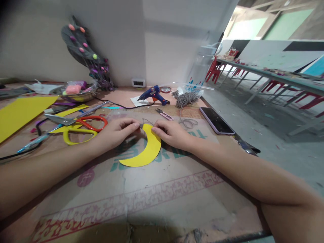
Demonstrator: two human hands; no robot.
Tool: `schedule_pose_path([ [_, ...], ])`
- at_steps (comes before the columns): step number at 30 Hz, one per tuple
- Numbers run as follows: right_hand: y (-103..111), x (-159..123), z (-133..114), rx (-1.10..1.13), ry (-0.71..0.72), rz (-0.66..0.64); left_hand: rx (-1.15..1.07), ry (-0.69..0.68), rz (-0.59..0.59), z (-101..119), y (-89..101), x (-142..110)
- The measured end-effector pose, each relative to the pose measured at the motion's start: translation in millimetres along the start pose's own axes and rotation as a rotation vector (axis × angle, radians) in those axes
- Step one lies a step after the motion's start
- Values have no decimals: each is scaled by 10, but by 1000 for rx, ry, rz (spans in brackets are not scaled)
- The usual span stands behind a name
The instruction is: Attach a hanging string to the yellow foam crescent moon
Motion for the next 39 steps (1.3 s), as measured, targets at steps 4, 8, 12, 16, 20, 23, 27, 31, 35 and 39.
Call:
schedule_pose_path([
  [4,24,-10,-41,11,-4,9,-12,20,10,4,15,2],
  [8,257,11,28,-15,-58,148,-53,51,-4,-52,-17,6],
  [12,595,62,291,-125,-84,359,-47,51,9,-61,-9,6],
  [16,434,189,545,-295,-88,146,-42,64,9,-59,-7,-4],
  [20,368,193,519,-421,-91,109,-50,72,-3,-72,-27,-3],
  [23,323,176,409,-483,-52,103,-67,77,-9,-98,-40,9],
  [27,401,144,424,-425,-37,216,-52,57,5,-101,-26,23],
  [31,651,45,518,-237,-12,494,-46,60,6,-102,-20,21],
  [35,717,-50,511,40,-14,595,-78,96,-24,-137,-52,14],
  [39,606,-96,186,17,-18,507,-62,73,-2,-106,-23,17],
])
Point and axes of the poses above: each hand's wrist, its own x-axis towards the middle knuckle, its own y-axis out of the back of the hand, z = x × y, the point moved 10 cm from there along x, towards the middle knuckle, and after that the axes turned 8 degrees about x, right-handed, at the moved point
